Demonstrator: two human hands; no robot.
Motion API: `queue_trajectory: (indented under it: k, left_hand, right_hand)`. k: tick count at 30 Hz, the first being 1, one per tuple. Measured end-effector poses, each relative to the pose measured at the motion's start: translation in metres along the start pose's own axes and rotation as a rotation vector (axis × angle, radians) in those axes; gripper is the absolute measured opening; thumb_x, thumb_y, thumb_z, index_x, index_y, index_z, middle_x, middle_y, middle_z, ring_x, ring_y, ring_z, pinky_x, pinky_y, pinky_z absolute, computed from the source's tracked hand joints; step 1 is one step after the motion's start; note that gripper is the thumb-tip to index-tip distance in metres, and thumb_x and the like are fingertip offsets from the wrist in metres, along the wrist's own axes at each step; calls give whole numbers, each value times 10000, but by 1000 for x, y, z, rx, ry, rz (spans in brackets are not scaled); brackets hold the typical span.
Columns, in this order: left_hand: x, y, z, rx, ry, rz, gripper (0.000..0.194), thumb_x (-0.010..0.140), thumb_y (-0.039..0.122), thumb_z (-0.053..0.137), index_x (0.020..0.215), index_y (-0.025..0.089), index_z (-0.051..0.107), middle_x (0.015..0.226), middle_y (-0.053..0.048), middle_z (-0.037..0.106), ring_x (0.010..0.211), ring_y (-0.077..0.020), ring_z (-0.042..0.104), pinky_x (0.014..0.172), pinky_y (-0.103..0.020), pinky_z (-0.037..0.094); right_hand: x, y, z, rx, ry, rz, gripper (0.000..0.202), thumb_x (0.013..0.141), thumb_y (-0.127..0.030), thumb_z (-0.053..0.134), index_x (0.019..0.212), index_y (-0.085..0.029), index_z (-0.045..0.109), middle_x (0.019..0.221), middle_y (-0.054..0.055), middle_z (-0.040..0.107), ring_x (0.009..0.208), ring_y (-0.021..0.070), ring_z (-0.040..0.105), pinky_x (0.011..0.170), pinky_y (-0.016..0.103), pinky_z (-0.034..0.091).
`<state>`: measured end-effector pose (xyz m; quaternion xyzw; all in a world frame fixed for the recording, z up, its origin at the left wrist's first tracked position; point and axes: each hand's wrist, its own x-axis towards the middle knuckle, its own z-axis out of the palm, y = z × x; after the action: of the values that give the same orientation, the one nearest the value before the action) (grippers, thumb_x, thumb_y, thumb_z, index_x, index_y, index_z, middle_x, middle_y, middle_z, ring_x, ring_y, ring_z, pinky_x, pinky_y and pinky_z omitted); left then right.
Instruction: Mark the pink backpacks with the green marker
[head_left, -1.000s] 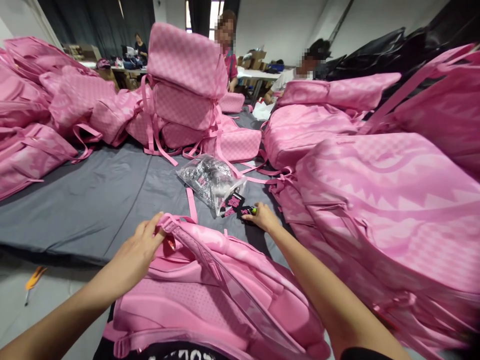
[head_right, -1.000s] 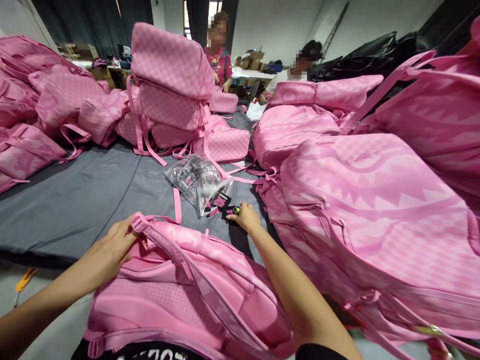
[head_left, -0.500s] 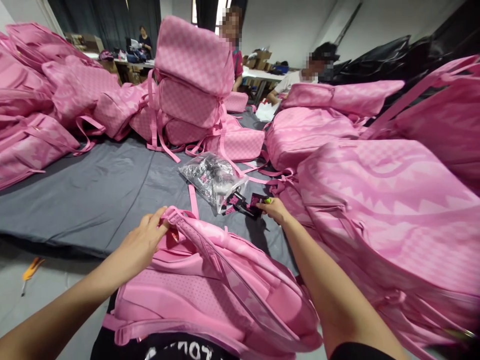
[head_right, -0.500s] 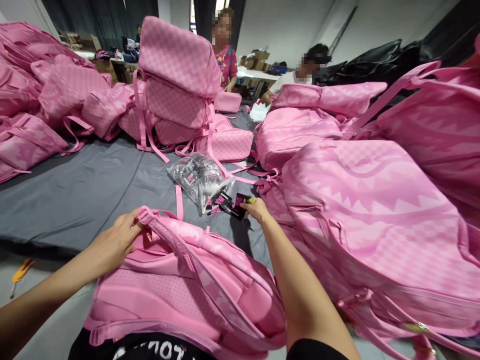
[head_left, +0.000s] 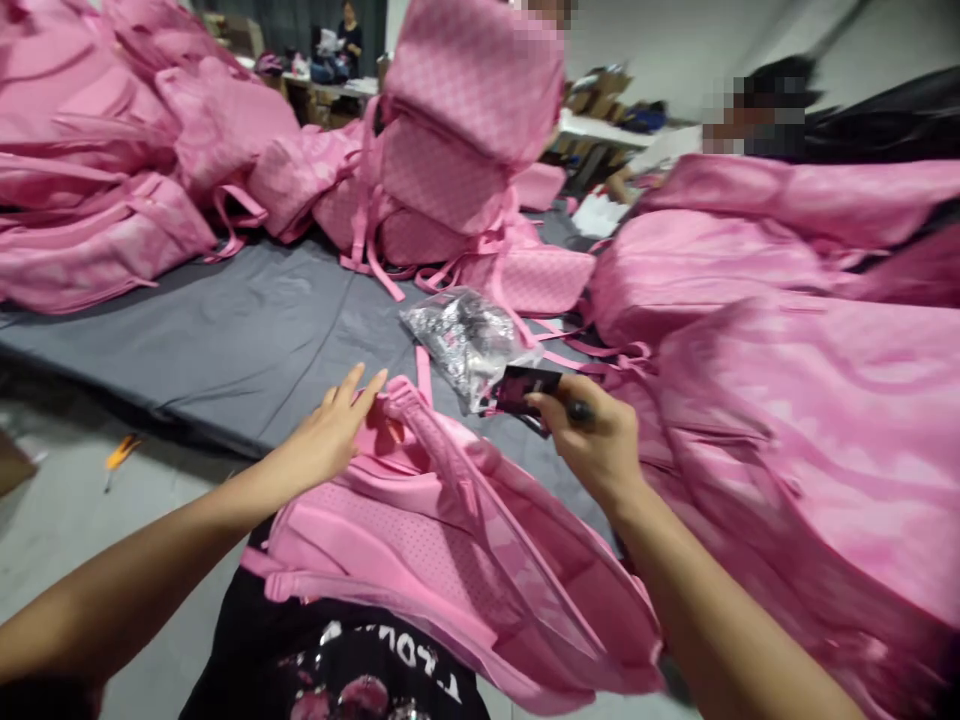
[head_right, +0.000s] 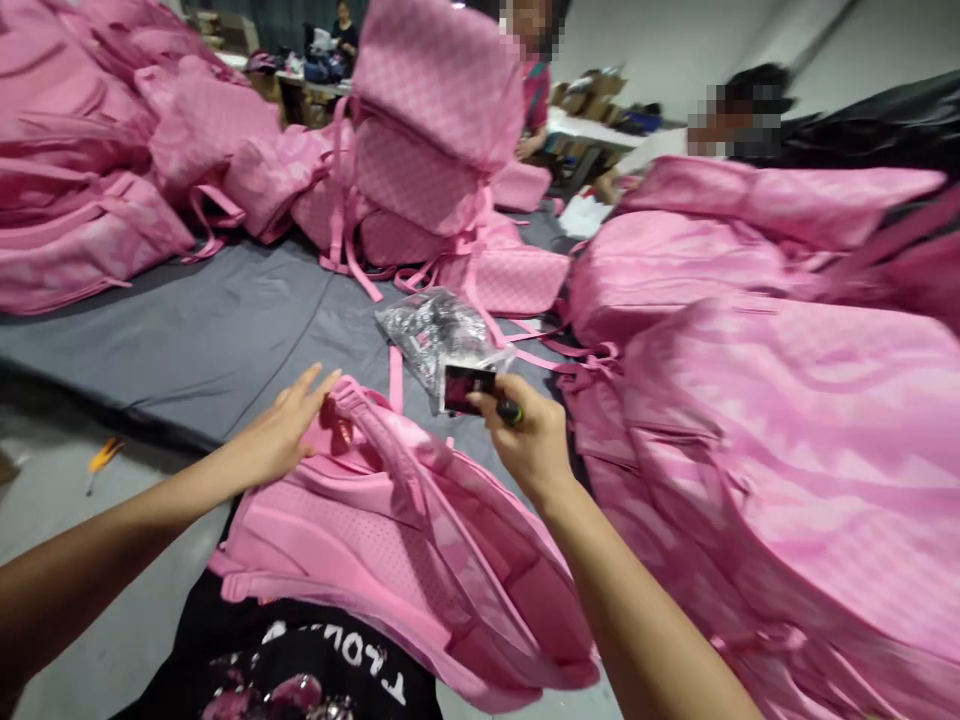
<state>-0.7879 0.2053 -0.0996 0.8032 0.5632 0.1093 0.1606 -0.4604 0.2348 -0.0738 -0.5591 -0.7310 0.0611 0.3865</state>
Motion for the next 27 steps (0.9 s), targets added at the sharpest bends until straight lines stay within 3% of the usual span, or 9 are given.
queue_trajectory:
  k: [4,8,10,13,15,18,20,24,27]
  left_hand:
    - [-2,-6,3,-206,-13,-112,1060,729,28,634,1572,299,50,1647,-183,50,1515,-365,114,1167,-523,293]
    - [-5,-9,2,-313,-17,-87,1007,755,29,594,1576,274,66,1637,-164,141,1518,-301,159,1185,-482,295]
    - [-6,-14,2,-385,0,-35,1004,744,37,595,1577,265,85,1639,-141,152,1515,-277,188,1204,-461,277]
    - [-16,-26,7,-524,55,63,921,789,99,575,1576,241,117,1634,-113,204,1505,-238,231,1232,-433,224]
    - [-31,-36,18,-612,82,45,881,843,219,601,1576,234,114,1628,-107,232,1495,-243,258,1231,-438,229]
    - [-58,-47,41,-618,125,-29,1018,796,330,712,1580,253,67,1638,-105,202,1495,-278,251,1224,-455,248]
    - [-72,-50,57,-577,162,-53,1021,788,299,719,1579,261,75,1636,-104,210,1493,-280,256,1223,-457,256]
    - [-77,-50,72,-559,221,-100,878,837,243,642,1568,233,157,1601,-116,303,1470,-257,320,1213,-456,292]
    - [-74,-50,72,-553,224,-111,858,829,234,639,1562,215,194,1585,-120,338,1459,-254,344,1207,-445,310]
  right_hand:
    - [-19,-80,24,80,-324,-365,181,884,-201,531,985,-202,680,822,38,725,684,159,663,623,247,483]
    - [-22,-123,60,-279,-787,-333,385,758,-45,499,1041,-208,704,888,66,756,783,197,698,621,252,438]
    - [-20,-132,71,-414,-914,-295,426,769,-63,519,1134,-212,682,854,81,758,775,214,701,612,259,417]
    - [-23,-139,79,-484,-956,-266,290,836,-142,549,1086,-198,684,842,95,755,768,230,699,623,271,414]
    - [-29,-142,81,-508,-941,-264,179,866,-158,551,974,-186,690,855,99,750,766,226,691,626,272,416]
    - [-40,-143,87,-546,-861,-300,167,858,-89,550,915,-181,678,886,106,731,841,228,676,602,261,403]
    - [-43,-144,94,-552,-838,-298,154,871,-98,554,900,-184,679,880,100,725,850,224,674,594,254,397]
    - [-40,-150,109,-524,-911,-240,247,971,-317,514,888,-177,700,799,92,733,752,219,696,616,258,427]
    - [-36,-158,109,-565,-985,-254,228,957,-248,529,900,-128,715,808,135,737,764,257,718,622,274,457]
